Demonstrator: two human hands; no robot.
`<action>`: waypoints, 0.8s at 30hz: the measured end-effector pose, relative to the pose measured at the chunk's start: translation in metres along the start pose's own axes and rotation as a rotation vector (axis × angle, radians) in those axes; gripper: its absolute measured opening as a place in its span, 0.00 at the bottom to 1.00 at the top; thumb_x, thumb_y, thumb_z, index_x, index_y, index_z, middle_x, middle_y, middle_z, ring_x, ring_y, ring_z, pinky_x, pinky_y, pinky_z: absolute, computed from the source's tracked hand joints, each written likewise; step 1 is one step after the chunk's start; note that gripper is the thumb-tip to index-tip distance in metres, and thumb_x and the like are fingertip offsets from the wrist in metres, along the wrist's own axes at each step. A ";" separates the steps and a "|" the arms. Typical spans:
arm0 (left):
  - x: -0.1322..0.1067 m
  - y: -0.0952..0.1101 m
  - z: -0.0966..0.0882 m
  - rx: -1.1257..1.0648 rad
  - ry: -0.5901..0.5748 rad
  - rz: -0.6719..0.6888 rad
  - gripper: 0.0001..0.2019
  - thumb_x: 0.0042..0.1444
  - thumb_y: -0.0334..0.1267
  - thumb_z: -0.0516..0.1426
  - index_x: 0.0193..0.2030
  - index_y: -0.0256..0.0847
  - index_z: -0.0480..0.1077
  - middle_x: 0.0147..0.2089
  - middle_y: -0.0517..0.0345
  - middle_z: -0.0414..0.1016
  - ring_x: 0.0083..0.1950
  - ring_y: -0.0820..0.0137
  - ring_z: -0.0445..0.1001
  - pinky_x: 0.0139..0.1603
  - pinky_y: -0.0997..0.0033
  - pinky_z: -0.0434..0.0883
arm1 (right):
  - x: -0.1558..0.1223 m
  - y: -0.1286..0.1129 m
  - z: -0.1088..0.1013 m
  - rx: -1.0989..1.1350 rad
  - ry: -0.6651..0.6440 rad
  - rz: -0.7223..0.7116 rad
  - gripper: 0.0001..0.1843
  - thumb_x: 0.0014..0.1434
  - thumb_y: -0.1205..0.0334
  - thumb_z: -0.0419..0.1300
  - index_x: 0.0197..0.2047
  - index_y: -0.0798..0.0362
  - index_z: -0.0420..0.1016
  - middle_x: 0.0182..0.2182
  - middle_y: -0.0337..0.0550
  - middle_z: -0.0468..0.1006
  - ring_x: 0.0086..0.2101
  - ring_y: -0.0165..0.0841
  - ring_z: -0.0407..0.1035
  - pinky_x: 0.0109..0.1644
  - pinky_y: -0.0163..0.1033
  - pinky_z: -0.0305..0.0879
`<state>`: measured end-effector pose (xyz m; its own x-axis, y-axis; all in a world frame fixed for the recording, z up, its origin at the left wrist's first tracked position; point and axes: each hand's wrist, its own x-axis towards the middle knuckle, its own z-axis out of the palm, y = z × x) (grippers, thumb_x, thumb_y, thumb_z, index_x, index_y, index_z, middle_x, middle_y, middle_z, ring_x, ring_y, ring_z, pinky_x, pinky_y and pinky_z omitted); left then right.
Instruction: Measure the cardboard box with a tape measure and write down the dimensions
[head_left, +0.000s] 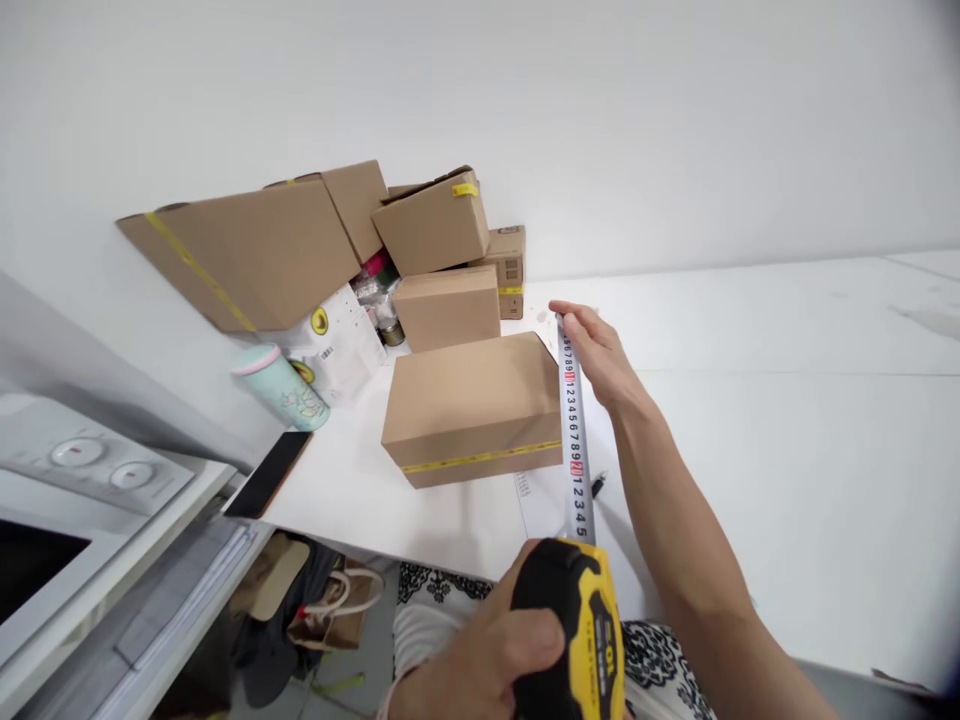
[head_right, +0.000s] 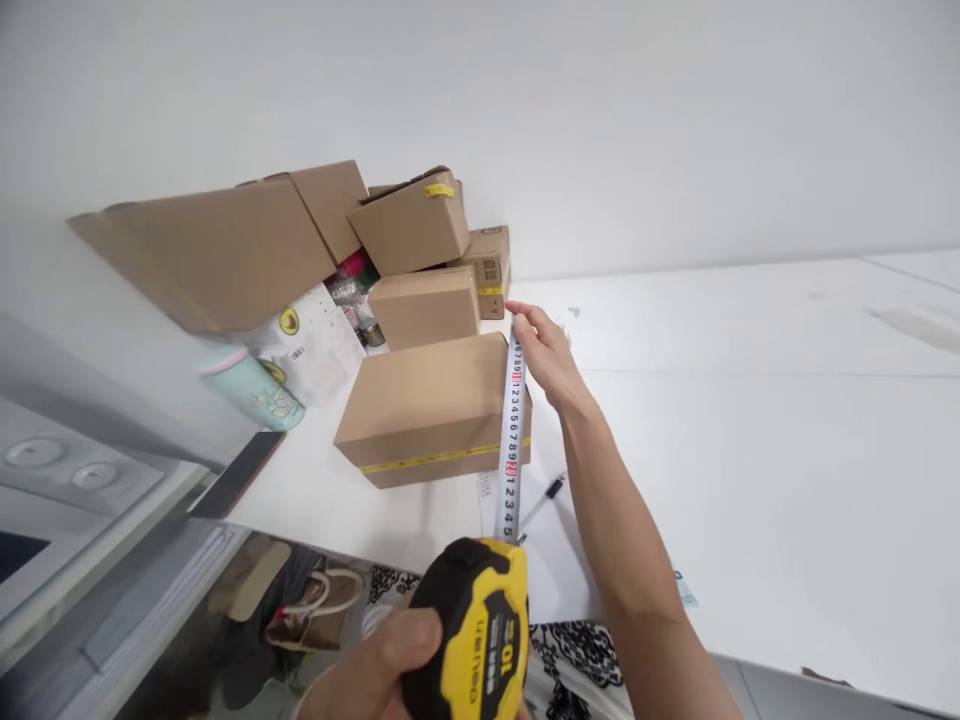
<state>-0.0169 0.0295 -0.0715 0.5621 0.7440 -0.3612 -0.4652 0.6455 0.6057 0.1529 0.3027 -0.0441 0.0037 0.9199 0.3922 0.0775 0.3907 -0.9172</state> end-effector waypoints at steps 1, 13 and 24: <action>0.007 0.003 0.006 0.033 0.027 0.023 0.33 0.45 0.60 0.70 0.55 0.47 0.72 0.43 0.47 0.79 0.40 0.58 0.82 0.42 0.62 0.76 | 0.002 0.005 0.000 -0.006 -0.014 0.014 0.23 0.66 0.44 0.57 0.57 0.47 0.78 0.58 0.48 0.77 0.57 0.44 0.69 0.63 0.51 0.64; 0.060 0.034 0.041 0.203 0.147 0.181 0.38 0.44 0.69 0.65 0.50 0.42 0.66 0.39 0.53 0.69 0.35 0.62 0.78 0.26 0.67 0.76 | 0.047 0.039 0.021 -0.064 -0.238 0.187 0.20 0.61 0.47 0.61 0.49 0.50 0.81 0.48 0.47 0.82 0.46 0.41 0.73 0.56 0.48 0.68; 0.078 0.005 0.058 0.028 0.200 0.133 0.44 0.33 0.74 0.66 0.48 0.45 0.64 0.42 0.52 0.68 0.36 0.61 0.76 0.29 0.61 0.76 | 0.052 0.048 0.026 -0.103 -0.291 0.234 0.14 0.62 0.56 0.59 0.46 0.51 0.82 0.35 0.43 0.80 0.33 0.35 0.69 0.45 0.45 0.69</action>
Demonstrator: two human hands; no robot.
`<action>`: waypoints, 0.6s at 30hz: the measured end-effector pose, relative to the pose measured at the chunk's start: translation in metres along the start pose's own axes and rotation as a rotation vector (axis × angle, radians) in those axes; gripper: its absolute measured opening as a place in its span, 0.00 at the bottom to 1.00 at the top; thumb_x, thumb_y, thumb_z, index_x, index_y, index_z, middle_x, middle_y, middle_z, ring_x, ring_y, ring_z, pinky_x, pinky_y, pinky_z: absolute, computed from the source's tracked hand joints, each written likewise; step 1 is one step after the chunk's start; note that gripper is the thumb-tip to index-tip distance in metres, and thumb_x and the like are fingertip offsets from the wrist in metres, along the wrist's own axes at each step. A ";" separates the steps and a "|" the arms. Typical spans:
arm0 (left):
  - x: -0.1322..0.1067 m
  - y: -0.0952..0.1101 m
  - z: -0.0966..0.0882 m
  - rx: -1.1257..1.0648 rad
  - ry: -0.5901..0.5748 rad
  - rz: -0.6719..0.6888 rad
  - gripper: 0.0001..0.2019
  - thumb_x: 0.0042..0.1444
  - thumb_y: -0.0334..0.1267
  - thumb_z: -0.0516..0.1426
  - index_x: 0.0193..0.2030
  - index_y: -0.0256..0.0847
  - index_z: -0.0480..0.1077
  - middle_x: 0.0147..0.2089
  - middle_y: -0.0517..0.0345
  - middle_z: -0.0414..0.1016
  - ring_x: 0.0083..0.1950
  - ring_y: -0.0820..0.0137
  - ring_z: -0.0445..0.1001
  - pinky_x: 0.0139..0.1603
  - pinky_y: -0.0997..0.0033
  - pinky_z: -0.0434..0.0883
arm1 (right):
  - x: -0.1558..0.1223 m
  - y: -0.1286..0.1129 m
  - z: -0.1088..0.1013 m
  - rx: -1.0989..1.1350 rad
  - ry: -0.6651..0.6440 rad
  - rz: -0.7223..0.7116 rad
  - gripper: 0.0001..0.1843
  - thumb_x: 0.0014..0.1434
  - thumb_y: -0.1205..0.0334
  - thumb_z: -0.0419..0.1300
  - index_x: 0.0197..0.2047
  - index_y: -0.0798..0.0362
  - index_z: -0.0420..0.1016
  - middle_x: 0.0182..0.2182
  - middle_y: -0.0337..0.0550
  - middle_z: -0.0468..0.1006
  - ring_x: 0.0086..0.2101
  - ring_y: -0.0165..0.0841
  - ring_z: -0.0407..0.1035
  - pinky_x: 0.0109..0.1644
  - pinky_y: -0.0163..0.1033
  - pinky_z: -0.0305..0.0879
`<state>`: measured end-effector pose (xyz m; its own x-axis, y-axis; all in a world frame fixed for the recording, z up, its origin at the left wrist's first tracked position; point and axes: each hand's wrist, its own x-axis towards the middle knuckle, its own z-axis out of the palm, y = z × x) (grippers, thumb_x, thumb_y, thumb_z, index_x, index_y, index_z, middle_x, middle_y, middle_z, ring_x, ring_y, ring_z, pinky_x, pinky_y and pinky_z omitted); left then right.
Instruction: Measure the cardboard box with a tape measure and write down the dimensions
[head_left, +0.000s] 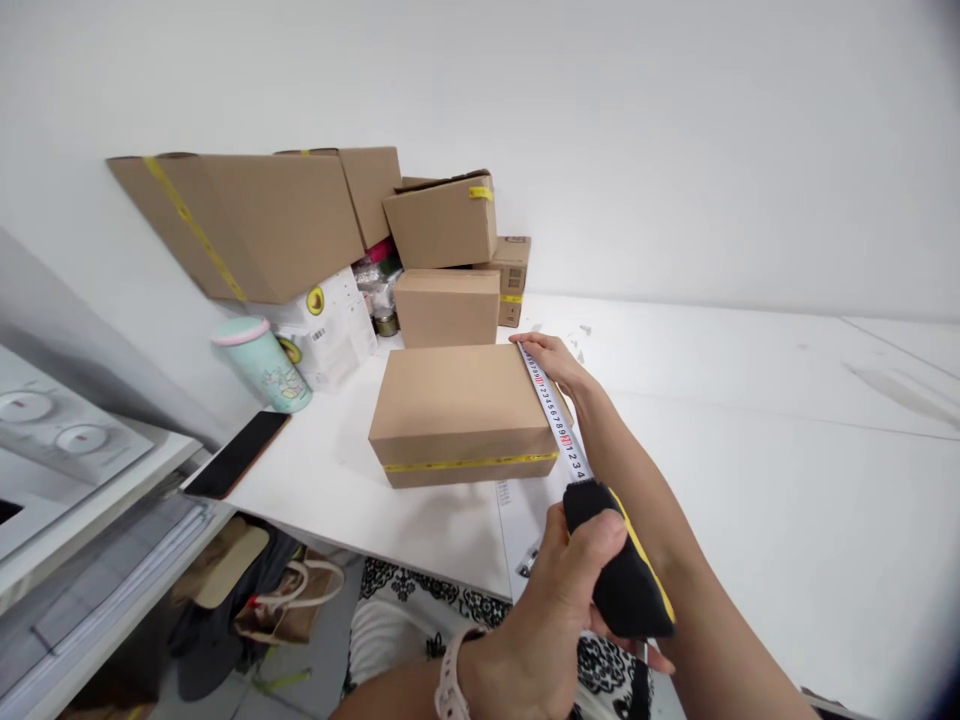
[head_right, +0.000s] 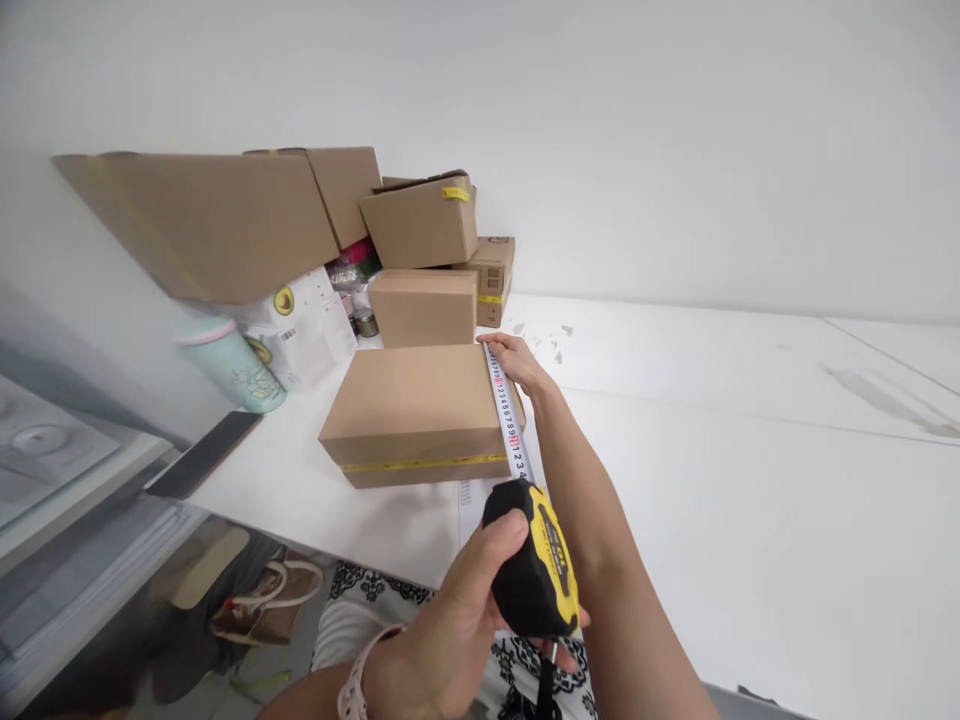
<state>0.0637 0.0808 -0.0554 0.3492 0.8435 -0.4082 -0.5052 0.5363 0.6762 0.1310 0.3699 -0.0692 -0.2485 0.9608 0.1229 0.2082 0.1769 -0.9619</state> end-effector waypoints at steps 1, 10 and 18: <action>0.000 -0.001 -0.001 -0.006 -0.009 0.005 0.43 0.34 0.74 0.66 0.48 0.45 0.64 0.43 0.50 0.68 0.38 0.60 0.77 0.30 0.61 0.76 | -0.001 -0.001 0.000 0.010 -0.008 -0.005 0.14 0.61 0.56 0.60 0.46 0.51 0.82 0.35 0.44 0.79 0.34 0.36 0.69 0.46 0.46 0.69; -0.003 0.006 0.000 0.005 -0.021 -0.004 0.41 0.36 0.72 0.67 0.49 0.44 0.65 0.46 0.46 0.69 0.44 0.55 0.76 0.32 0.60 0.76 | -0.008 -0.007 0.000 0.026 -0.013 0.000 0.14 0.62 0.53 0.61 0.46 0.49 0.82 0.39 0.49 0.80 0.39 0.41 0.71 0.48 0.51 0.69; -0.002 0.006 0.001 0.010 0.008 -0.023 0.46 0.32 0.73 0.67 0.52 0.44 0.65 0.43 0.50 0.67 0.40 0.58 0.75 0.32 0.60 0.76 | -0.005 -0.004 0.000 0.059 -0.022 0.033 0.12 0.63 0.59 0.58 0.46 0.49 0.81 0.37 0.46 0.81 0.37 0.38 0.72 0.46 0.48 0.69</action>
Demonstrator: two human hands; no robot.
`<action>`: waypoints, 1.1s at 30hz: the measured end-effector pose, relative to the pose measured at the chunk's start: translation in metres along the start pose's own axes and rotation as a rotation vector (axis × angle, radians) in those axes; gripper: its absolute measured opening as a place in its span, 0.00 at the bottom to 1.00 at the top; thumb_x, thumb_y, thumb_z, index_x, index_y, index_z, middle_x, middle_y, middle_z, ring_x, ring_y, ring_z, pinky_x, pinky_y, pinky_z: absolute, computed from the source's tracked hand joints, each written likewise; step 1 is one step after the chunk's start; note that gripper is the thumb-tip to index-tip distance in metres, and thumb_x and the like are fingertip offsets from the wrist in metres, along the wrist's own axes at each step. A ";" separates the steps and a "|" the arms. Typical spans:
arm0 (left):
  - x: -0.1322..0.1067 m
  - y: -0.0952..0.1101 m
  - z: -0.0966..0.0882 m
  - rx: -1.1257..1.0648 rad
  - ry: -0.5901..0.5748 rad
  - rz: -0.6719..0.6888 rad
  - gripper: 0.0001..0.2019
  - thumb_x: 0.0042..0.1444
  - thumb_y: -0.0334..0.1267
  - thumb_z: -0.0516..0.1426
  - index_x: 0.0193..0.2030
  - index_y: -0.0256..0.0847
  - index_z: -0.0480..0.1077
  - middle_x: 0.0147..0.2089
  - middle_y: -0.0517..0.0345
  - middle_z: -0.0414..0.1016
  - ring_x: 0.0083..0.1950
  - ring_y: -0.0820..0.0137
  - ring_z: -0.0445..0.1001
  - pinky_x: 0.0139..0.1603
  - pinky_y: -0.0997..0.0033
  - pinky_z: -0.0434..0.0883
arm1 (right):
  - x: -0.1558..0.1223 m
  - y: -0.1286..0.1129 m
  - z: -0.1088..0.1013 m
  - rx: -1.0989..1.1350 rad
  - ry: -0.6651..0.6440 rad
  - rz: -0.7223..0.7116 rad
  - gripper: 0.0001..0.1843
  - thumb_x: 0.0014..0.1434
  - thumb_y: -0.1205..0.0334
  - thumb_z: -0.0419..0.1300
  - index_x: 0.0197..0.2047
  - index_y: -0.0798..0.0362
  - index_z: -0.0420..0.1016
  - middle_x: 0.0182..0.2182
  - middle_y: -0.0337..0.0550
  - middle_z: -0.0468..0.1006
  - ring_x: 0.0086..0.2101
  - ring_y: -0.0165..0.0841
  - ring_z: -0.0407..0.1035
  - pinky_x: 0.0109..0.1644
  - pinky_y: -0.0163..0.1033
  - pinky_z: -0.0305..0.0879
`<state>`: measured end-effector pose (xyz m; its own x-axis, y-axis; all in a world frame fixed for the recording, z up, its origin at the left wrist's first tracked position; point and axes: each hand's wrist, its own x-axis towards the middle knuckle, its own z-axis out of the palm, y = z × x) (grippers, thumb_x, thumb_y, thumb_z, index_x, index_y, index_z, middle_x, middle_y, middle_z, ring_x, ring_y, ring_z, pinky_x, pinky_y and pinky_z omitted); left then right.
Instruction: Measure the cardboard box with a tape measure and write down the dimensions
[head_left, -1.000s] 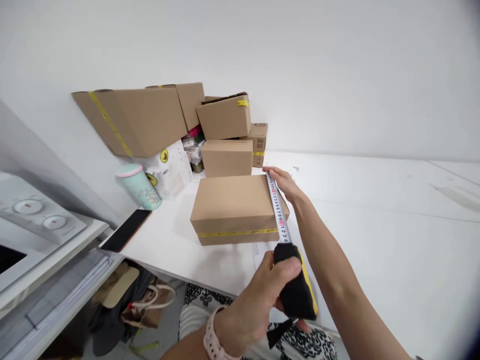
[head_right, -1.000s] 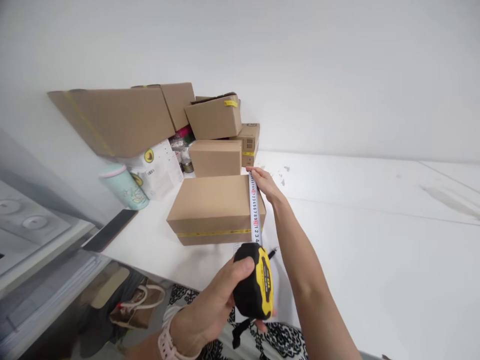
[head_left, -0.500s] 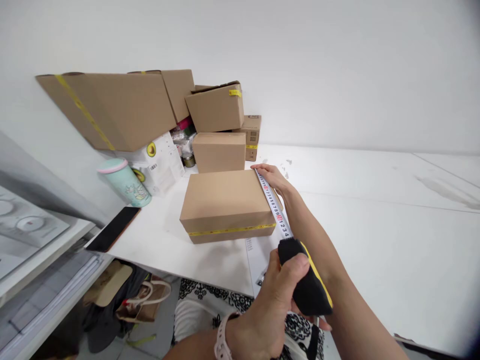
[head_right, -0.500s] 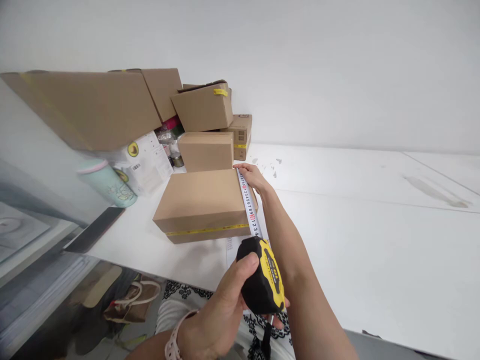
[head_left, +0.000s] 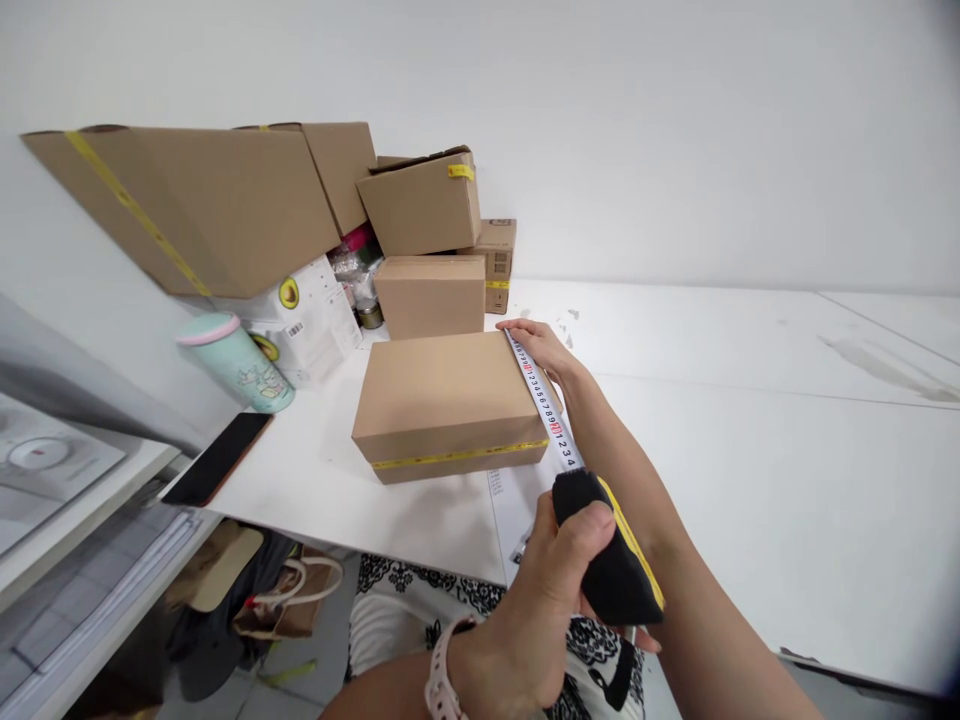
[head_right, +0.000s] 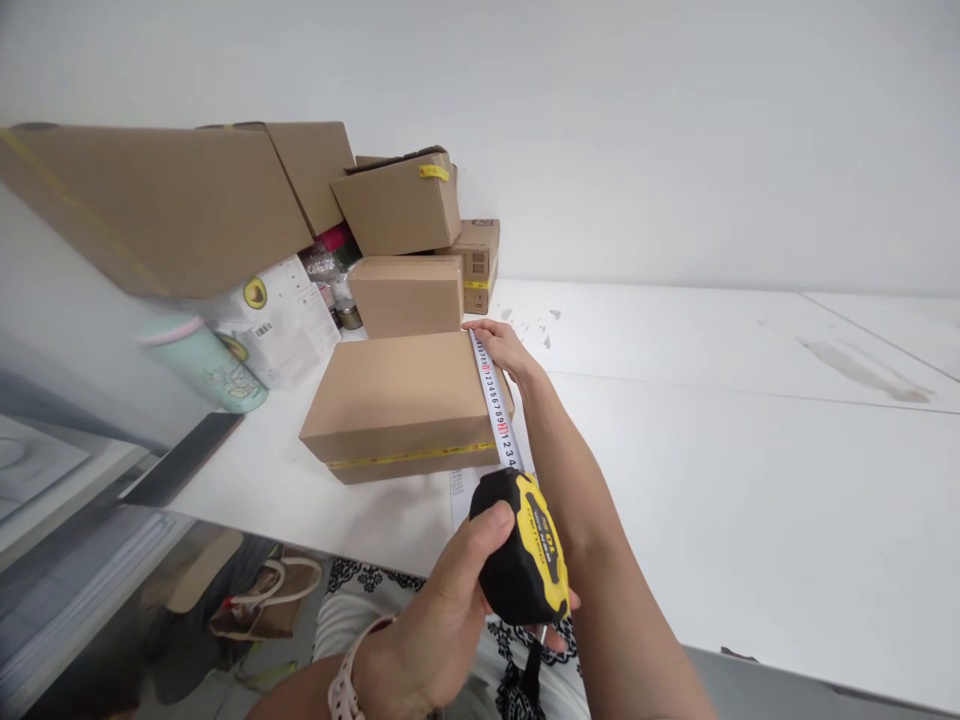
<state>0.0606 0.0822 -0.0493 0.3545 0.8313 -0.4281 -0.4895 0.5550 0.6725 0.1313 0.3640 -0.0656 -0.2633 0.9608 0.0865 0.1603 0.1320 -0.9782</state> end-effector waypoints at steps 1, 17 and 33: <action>0.000 0.000 0.000 -0.001 -0.010 0.005 0.46 0.33 0.73 0.67 0.52 0.44 0.65 0.42 0.50 0.68 0.41 0.58 0.75 0.32 0.60 0.76 | -0.001 -0.001 0.000 0.005 0.003 0.007 0.13 0.64 0.60 0.57 0.46 0.50 0.81 0.37 0.45 0.80 0.36 0.37 0.71 0.46 0.47 0.68; -0.004 -0.002 -0.007 0.002 -0.134 0.145 0.37 0.50 0.66 0.65 0.54 0.38 0.65 0.39 0.53 0.69 0.36 0.64 0.75 0.32 0.66 0.74 | -0.003 -0.004 -0.003 0.036 0.028 -0.063 0.14 0.65 0.57 0.58 0.50 0.50 0.80 0.48 0.46 0.82 0.44 0.37 0.74 0.54 0.46 0.69; -0.047 0.045 -0.219 0.076 0.436 0.997 0.40 0.33 0.56 0.75 0.55 0.46 0.75 0.45 0.48 0.83 0.46 0.45 0.82 0.40 0.50 0.83 | -0.134 0.057 -0.036 0.171 0.198 0.269 0.09 0.60 0.53 0.65 0.36 0.50 0.78 0.40 0.47 0.82 0.41 0.37 0.76 0.46 0.45 0.74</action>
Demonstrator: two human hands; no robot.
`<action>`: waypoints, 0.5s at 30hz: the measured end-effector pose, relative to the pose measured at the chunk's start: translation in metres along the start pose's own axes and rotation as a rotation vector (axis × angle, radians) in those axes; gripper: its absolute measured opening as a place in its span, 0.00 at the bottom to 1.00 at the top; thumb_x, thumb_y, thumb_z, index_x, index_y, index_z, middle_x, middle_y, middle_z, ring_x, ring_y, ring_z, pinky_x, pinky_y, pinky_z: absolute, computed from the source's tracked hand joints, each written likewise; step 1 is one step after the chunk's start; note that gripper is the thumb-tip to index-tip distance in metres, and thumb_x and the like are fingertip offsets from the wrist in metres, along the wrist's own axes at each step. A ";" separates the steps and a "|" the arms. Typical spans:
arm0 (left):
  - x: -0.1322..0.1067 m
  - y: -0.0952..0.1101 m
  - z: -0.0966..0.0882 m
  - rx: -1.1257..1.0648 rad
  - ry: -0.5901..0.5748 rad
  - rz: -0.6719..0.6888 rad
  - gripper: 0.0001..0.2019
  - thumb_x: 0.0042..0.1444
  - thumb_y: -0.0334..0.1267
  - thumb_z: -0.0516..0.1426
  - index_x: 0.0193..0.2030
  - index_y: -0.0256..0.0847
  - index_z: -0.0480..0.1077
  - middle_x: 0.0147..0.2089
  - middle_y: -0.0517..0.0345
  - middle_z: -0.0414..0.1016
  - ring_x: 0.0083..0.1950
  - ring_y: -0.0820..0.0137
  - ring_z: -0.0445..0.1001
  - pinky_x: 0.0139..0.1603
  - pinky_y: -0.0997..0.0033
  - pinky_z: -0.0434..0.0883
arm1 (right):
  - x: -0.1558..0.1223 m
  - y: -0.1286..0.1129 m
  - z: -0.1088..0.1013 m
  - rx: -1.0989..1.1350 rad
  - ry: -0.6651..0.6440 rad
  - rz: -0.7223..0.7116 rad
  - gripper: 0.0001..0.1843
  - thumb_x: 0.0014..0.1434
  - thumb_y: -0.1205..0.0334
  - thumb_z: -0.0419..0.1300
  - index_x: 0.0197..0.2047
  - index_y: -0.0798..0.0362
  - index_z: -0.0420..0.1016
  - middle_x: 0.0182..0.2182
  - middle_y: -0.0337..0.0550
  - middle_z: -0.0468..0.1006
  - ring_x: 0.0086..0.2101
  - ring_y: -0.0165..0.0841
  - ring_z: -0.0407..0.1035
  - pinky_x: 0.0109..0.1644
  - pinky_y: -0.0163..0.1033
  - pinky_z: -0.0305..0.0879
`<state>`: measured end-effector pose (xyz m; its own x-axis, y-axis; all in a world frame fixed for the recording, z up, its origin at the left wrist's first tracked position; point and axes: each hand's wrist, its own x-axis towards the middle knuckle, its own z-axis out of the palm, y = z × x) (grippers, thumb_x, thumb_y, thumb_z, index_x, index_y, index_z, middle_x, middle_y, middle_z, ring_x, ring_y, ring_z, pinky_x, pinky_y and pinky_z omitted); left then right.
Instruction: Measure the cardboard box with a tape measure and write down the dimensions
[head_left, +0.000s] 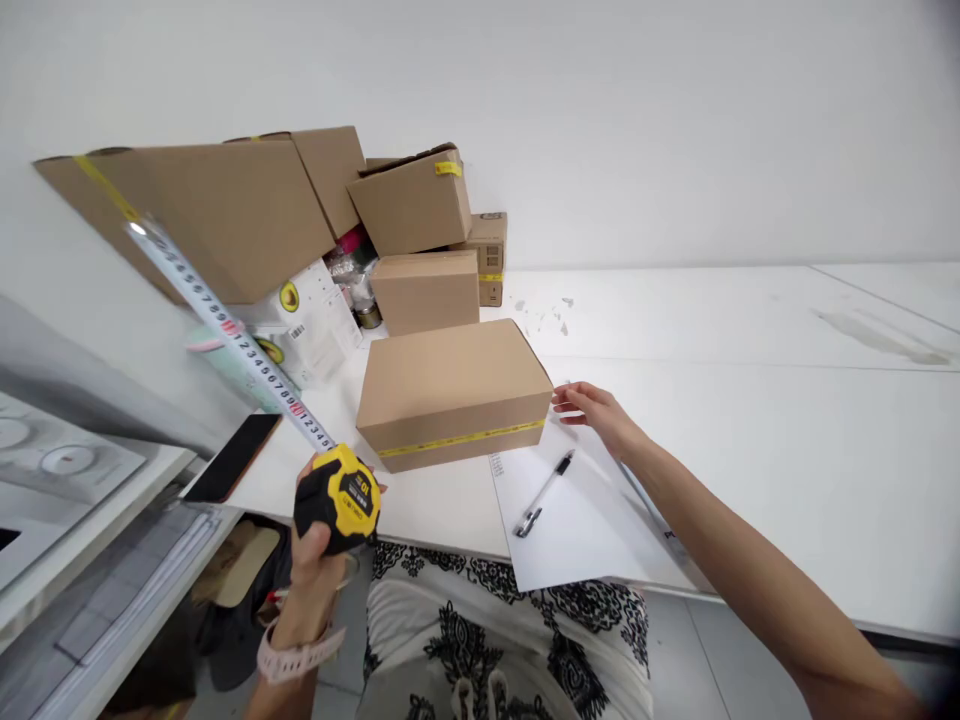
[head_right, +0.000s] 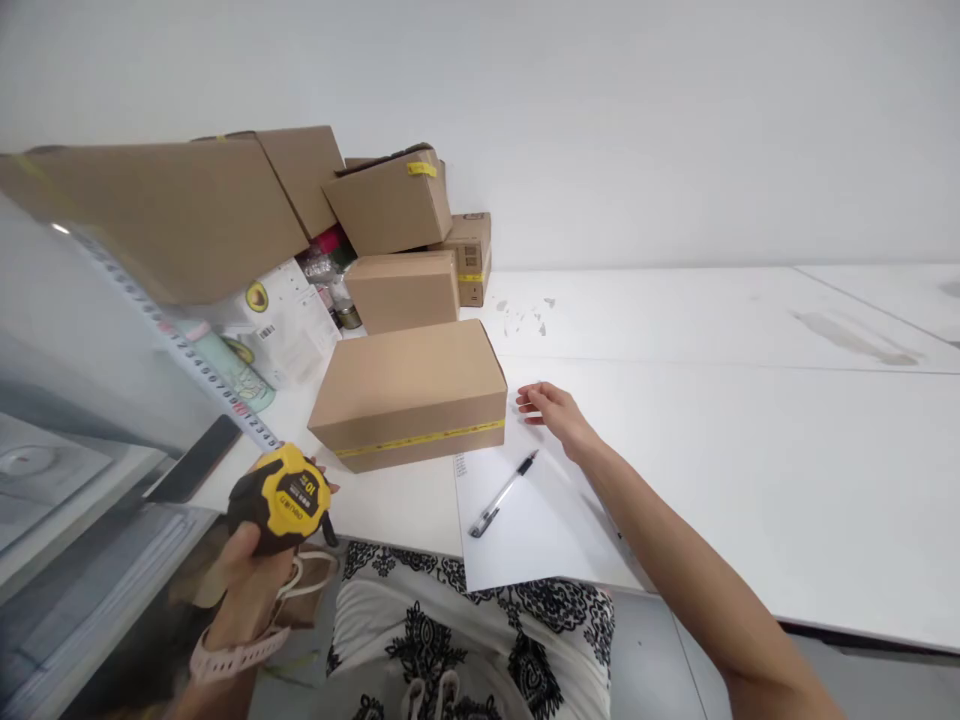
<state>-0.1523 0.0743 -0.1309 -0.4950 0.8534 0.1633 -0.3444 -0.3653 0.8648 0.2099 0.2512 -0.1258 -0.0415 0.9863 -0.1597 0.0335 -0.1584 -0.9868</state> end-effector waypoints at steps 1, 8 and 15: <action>0.008 -0.004 0.001 -0.022 0.015 0.000 0.38 0.33 0.56 0.75 0.52 0.44 0.76 0.43 0.48 0.82 0.46 0.46 0.82 0.43 0.48 0.82 | -0.005 0.001 0.003 -0.005 -0.033 0.009 0.09 0.60 0.53 0.65 0.37 0.50 0.78 0.42 0.47 0.82 0.43 0.38 0.76 0.47 0.45 0.74; 0.027 0.014 0.034 -0.127 -0.049 -0.056 0.31 0.38 0.62 0.69 0.44 0.44 0.79 0.45 0.49 0.81 0.48 0.48 0.79 0.47 0.43 0.80 | -0.034 -0.038 0.020 -0.062 -0.145 -0.106 0.15 0.66 0.48 0.59 0.49 0.47 0.78 0.53 0.47 0.81 0.53 0.42 0.74 0.58 0.51 0.71; 0.044 0.071 0.068 -0.136 -0.180 0.080 0.27 0.40 0.60 0.68 0.43 0.46 0.80 0.41 0.51 0.81 0.40 0.54 0.79 0.37 0.53 0.81 | -0.042 -0.074 0.020 -0.160 0.011 -0.377 0.30 0.59 0.39 0.65 0.60 0.43 0.74 0.62 0.47 0.75 0.52 0.44 0.72 0.49 0.50 0.74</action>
<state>-0.1441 0.1111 -0.0298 -0.3792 0.8678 0.3211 -0.4202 -0.4707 0.7758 0.1894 0.2209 -0.0464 -0.0694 0.9744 0.2137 0.1727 0.2227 -0.9595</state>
